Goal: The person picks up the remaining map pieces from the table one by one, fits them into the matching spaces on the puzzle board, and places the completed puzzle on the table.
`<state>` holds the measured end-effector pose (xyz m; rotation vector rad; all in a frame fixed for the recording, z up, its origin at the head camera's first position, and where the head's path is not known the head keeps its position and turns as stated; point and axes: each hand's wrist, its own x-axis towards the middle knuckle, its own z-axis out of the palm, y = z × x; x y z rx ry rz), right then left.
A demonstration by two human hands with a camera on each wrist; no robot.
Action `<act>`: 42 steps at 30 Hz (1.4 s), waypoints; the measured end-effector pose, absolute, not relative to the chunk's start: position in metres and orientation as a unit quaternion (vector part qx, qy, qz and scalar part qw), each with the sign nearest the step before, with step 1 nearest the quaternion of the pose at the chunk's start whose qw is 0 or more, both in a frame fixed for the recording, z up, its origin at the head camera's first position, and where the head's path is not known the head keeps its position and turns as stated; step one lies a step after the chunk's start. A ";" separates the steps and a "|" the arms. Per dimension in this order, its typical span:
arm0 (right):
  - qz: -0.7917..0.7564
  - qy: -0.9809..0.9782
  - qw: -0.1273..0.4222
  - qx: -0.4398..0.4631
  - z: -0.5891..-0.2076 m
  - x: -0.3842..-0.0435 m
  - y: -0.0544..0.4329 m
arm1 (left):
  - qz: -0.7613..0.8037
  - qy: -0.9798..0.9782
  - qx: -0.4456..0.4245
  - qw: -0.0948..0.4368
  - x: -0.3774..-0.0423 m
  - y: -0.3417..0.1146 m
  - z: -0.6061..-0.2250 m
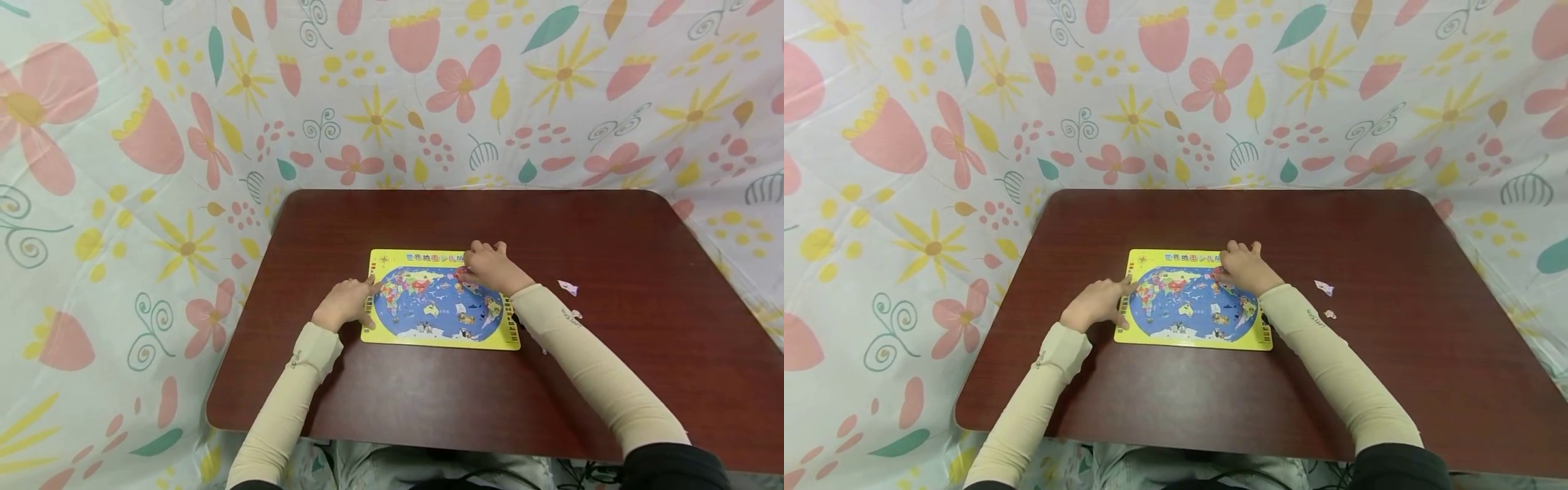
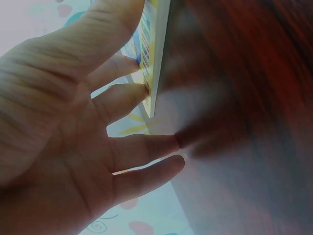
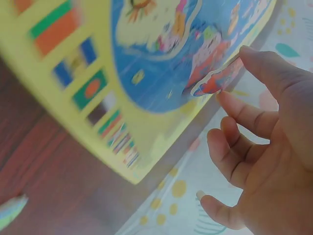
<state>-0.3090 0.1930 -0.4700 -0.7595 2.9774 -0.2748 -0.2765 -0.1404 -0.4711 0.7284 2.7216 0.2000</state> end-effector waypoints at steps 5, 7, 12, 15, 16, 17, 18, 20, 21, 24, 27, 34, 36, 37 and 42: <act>-0.084 0.966 0.045 -0.242 -0.472 -0.308 0.186 | 0.069 0.951 0.257 0.158 -0.276 -0.141 -0.472; -0.084 0.966 0.048 -0.242 -0.473 -0.307 0.186 | 0.066 0.951 0.259 0.158 -0.276 -0.141 -0.472; -0.085 0.966 0.058 -0.237 -0.478 -0.307 0.185 | 0.063 0.951 0.260 0.158 -0.275 -0.140 -0.472; -0.081 0.966 0.067 -0.234 -0.480 -0.307 0.185 | 0.064 0.951 0.259 0.157 -0.274 -0.140 -0.472; -0.082 0.966 0.070 -0.233 -0.480 -0.307 0.185 | 0.066 0.951 0.259 0.157 -0.274 -0.140 -0.472; -0.082 0.967 0.071 -0.232 -0.480 -0.307 0.185 | 0.067 0.951 0.258 0.156 -0.274 -0.140 -0.472; -0.084 0.967 0.071 -0.230 -0.480 -0.307 0.185 | 0.069 0.951 0.257 0.157 -0.274 -0.141 -0.473; -0.085 0.968 0.068 -0.227 -0.479 -0.307 0.183 | 0.073 0.951 0.256 0.158 -0.274 -0.141 -0.473; -0.085 0.968 0.064 -0.225 -0.478 -0.307 0.183 | 0.075 0.951 0.256 0.158 -0.275 -0.142 -0.473; -0.081 0.970 0.056 -0.223 -0.478 -0.309 0.180 | 0.079 0.950 0.255 0.159 -0.276 -0.143 -0.474; -0.079 0.972 0.054 -0.215 -0.478 -0.311 0.178 | 0.078 0.951 0.256 0.157 -0.277 -0.144 -0.475; -0.093 0.973 0.061 -0.202 -0.479 -0.314 0.178 | 0.070 0.951 0.258 0.156 -0.279 -0.144 -0.476; -0.101 0.971 0.060 -0.207 -0.479 -0.315 0.178 | 0.069 0.950 0.261 0.154 -0.279 -0.145 -0.476; -0.105 0.971 0.059 -0.206 -0.479 -0.315 0.178 | 0.070 0.950 0.262 0.154 -0.279 -0.145 -0.476; -0.129 0.968 0.054 -0.208 -0.479 -0.317 0.179 | 0.074 0.950 0.265 0.150 -0.280 -0.147 -0.475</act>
